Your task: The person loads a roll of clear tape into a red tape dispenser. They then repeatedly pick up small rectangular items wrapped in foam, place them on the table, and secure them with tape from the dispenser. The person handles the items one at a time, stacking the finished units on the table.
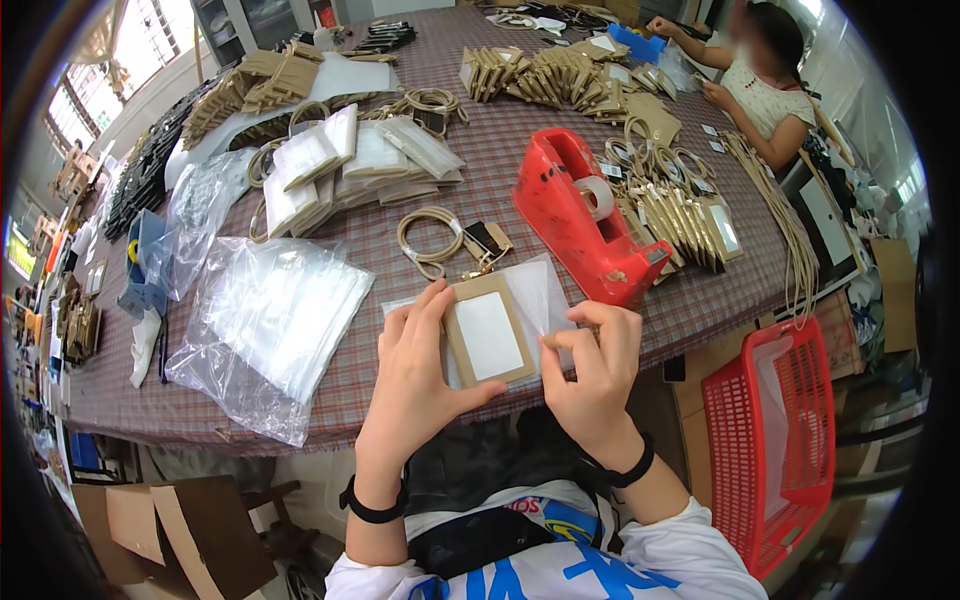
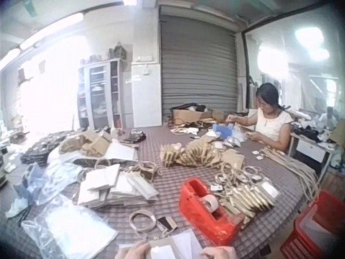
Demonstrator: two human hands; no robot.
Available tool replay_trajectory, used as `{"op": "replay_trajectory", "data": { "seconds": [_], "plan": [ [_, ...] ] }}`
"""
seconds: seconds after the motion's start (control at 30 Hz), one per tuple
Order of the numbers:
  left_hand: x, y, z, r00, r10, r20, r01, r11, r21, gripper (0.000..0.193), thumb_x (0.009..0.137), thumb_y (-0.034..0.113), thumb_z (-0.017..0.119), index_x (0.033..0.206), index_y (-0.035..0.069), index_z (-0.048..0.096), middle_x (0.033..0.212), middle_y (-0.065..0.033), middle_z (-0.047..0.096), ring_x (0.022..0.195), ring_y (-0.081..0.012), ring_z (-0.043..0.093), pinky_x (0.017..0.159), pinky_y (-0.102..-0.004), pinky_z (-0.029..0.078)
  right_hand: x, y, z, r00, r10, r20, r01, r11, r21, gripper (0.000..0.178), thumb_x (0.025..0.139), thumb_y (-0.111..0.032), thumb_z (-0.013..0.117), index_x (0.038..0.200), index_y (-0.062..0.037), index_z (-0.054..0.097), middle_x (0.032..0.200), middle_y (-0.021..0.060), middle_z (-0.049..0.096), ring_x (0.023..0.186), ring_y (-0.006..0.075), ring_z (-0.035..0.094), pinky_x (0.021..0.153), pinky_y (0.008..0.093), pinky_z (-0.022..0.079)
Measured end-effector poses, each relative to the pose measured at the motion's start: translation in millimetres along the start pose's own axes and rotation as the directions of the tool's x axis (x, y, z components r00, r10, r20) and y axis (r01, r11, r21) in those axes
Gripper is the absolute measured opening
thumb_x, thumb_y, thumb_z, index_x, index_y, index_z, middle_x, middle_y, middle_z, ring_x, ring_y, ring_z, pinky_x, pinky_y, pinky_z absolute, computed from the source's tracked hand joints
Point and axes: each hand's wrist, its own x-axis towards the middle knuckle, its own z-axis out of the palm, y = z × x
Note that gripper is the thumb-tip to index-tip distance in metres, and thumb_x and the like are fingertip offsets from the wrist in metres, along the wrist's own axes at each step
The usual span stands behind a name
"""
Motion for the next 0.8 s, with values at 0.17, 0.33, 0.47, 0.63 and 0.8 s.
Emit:
{"op": "replay_trajectory", "data": {
  "seconds": [0.17, 0.33, 0.47, 0.63, 0.8],
  "plan": [
    [1.7, 1.5, -1.1, 1.000, 0.012, 0.022, -0.012, 1.000, -0.004, 0.110, 0.062, 0.028, 0.101, 0.152, -0.002, 0.046, 0.158, -0.0232, 0.051, 0.132, -0.0420, 0.053, 0.116, -0.0499, 0.042, -13.3, 3.4, 3.5, 0.738, 0.595, 0.318, -0.580, 0.319, 0.749, 0.004, 0.100, -0.002, 0.067, 0.104, -0.0011, 0.066, 0.132, 0.0167, 0.069, 0.114, 0.0264, 0.069, 0.095, 0.0376, 0.056],
    [0.2, -2.9, -1.2, 1.000, 0.015, 0.025, -0.015, 1.000, 0.002, 0.112, 0.061, 0.028, 0.102, 0.153, -0.001, 0.046, 0.158, -0.0214, 0.051, 0.132, -0.0409, 0.053, 0.115, -0.0488, 0.044, 7.2, 32.8, -16.1, 0.701, 0.349, 0.622, -0.693, 0.536, 0.481, 0.037, 0.103, 0.003, 0.055, 0.138, 0.0054, 0.068, 0.133, 0.0178, 0.073, 0.117, 0.0210, 0.070, 0.104, 0.0332, 0.053],
    [-1.1, -3.9, -1.1, 1.000, -0.010, 0.026, 0.010, 1.000, 0.001, 0.115, 0.059, 0.029, 0.103, 0.154, -0.001, 0.046, 0.160, -0.0187, 0.051, 0.134, -0.0385, 0.052, 0.116, -0.0473, 0.046, 16.6, 27.8, -10.9, 0.832, 0.025, 0.554, -0.332, 0.823, 0.462, 0.044, 0.089, 0.007, 0.066, 0.133, 0.0058, 0.071, 0.141, 0.0185, 0.070, 0.129, 0.0330, 0.066, 0.108, 0.0404, 0.052],
    [-0.3, -1.9, -0.9, 1.000, 0.012, 0.022, -0.011, 1.000, -0.018, 0.111, 0.061, 0.027, 0.101, 0.153, -0.001, 0.045, 0.158, -0.0226, 0.052, 0.132, -0.0430, 0.053, 0.114, -0.0502, 0.044, 11.9, 24.6, -4.7, 0.812, -0.200, 0.549, 0.028, 0.952, 0.305, 0.043, 0.093, -0.009, 0.068, 0.135, -0.0007, 0.063, 0.158, 0.0192, 0.055, 0.147, 0.0350, 0.052, 0.117, 0.0518, 0.043],
    [-7.6, 12.4, 1.8, 0.992, 0.004, -0.122, 0.020, 0.980, 0.198, 0.102, 0.070, 0.033, 0.098, 0.152, -0.001, 0.047, 0.156, -0.0218, 0.051, 0.136, -0.0426, 0.049, 0.116, -0.0541, 0.038, 9.6, 21.2, 2.4, 0.804, -0.222, 0.552, 0.112, 0.968, 0.226, 0.050, 0.095, -0.013, 0.066, 0.142, -0.0049, 0.051, 0.164, 0.0194, 0.049, 0.150, 0.0366, 0.049, 0.118, 0.0542, 0.040]
  ]
}}
